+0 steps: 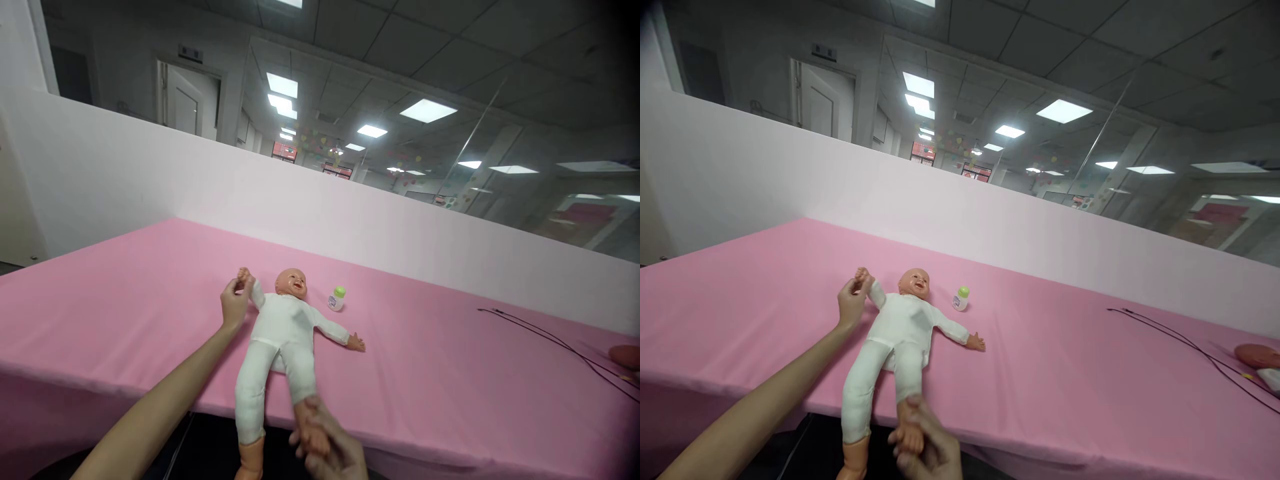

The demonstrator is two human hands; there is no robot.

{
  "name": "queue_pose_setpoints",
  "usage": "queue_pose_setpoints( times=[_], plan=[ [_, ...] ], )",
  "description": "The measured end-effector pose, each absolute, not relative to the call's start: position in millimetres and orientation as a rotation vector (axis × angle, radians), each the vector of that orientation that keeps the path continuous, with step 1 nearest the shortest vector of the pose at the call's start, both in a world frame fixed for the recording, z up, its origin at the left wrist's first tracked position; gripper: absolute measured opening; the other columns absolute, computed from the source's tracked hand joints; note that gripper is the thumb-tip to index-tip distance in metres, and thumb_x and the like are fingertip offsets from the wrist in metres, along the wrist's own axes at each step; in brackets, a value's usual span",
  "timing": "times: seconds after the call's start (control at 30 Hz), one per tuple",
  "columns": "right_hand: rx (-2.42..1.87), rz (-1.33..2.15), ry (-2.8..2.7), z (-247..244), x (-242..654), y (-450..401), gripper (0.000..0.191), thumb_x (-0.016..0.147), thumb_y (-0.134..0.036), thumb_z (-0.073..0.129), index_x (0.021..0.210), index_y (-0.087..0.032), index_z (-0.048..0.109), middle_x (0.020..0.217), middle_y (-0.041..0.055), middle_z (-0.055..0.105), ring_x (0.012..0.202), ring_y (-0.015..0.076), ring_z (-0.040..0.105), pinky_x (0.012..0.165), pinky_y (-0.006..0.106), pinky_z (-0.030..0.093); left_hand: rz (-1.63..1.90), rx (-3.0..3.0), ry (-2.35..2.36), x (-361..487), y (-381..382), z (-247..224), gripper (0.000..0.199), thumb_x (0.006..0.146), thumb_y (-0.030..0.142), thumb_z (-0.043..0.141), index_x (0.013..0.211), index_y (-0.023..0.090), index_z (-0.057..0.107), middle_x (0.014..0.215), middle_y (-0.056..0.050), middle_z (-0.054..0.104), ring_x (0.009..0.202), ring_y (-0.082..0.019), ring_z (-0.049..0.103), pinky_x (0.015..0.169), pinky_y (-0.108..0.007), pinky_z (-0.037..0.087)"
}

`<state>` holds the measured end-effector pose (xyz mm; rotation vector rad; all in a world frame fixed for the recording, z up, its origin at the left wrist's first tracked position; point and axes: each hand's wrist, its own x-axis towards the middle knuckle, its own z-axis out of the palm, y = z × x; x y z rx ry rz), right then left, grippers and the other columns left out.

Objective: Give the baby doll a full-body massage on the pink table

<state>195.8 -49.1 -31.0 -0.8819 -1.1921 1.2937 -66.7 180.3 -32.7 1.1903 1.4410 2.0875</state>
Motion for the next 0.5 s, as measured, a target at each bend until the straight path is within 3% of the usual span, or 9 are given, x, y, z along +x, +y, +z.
queue_pose_setpoints(
  times=[0.07, 0.13, 0.23, 0.33, 0.43, 0.5],
  plan=[
    [-0.861, 1.218, -1.153, -7.6, 190.9, -21.7, 0.044, 0.070, -0.047, 0.090, 0.107, -0.026, 0.080, 0.129, 0.0138, 0.069, 0.078, 0.0249, 0.073, 0.078, 0.043, 0.061, 2.000, 1.607, 1.377, -57.2, 169.4, -29.4, 0.031, 0.091, 0.051, 0.063, 0.088, 0.020, 0.067, 0.087, -0.006, 0.070, 0.078, -0.019, 0.063, 0.068, -0.028, 0.047],
    [-0.884, 1.252, -1.134, 11.4, 183.9, 12.7, 0.051, 0.076, -0.044, 0.088, 0.120, -0.022, 0.076, 0.118, 0.0135, 0.073, 0.080, 0.0237, 0.072, 0.081, 0.042, 0.061, 1.794, 2.015, 1.329, -50.6, 161.4, -30.0, 0.027, 0.092, 0.047, 0.063, 0.089, 0.021, 0.069, 0.083, -0.005, 0.069, 0.073, -0.019, 0.061, 0.068, -0.029, 0.046],
    [-0.936, 1.220, -1.069, 21.6, 171.2, 61.9, 0.054, 0.065, -0.045, 0.094, 0.108, -0.016, 0.079, 0.115, 0.0116, 0.073, 0.074, 0.0201, 0.070, 0.075, 0.037, 0.062, 1.510, 2.377, 1.287, -47.2, 156.9, -34.2, 0.028, 0.092, 0.048, 0.063, 0.089, 0.022, 0.073, 0.075, -0.006, 0.067, 0.071, -0.020, 0.060, 0.070, -0.032, 0.045],
    [-0.924, 1.261, -0.969, 17.3, 167.3, 81.9, 0.057, 0.062, -0.048, 0.095, 0.106, -0.017, 0.080, 0.106, 0.0090, 0.075, 0.070, 0.0166, 0.068, 0.075, 0.034, 0.061, 1.491, 2.382, 1.286, -46.9, 159.3, -36.8, 0.030, 0.091, 0.050, 0.064, 0.083, 0.022, 0.072, 0.072, -0.006, 0.065, 0.069, -0.020, 0.059, 0.069, -0.032, 0.044],
    [-0.899, 1.273, -0.990, 7.7, 179.0, 58.8, 0.053, 0.064, -0.045, 0.095, 0.108, -0.020, 0.080, 0.131, 0.0129, 0.068, 0.083, 0.0196, 0.071, 0.085, 0.038, 0.061, 1.684, 2.062, 1.302, -48.1, 166.5, -37.6, 0.029, 0.090, 0.049, 0.066, 0.085, 0.021, 0.072, 0.076, -0.004, 0.067, 0.069, -0.018, 0.059, 0.066, -0.029, 0.043],
    [-0.898, 1.243, -1.032, -4.6, 191.6, 25.4, 0.051, 0.063, -0.045, 0.095, 0.106, -0.023, 0.081, 0.144, 0.0151, 0.060, 0.082, 0.0221, 0.072, 0.082, 0.042, 0.061, 1.861, 1.716, 1.332, -51.9, 174.5, -39.0, 0.032, 0.089, 0.052, 0.066, 0.084, 0.020, 0.070, 0.078, -0.003, 0.068, 0.071, -0.018, 0.060, 0.065, -0.028, 0.044]
  ],
)
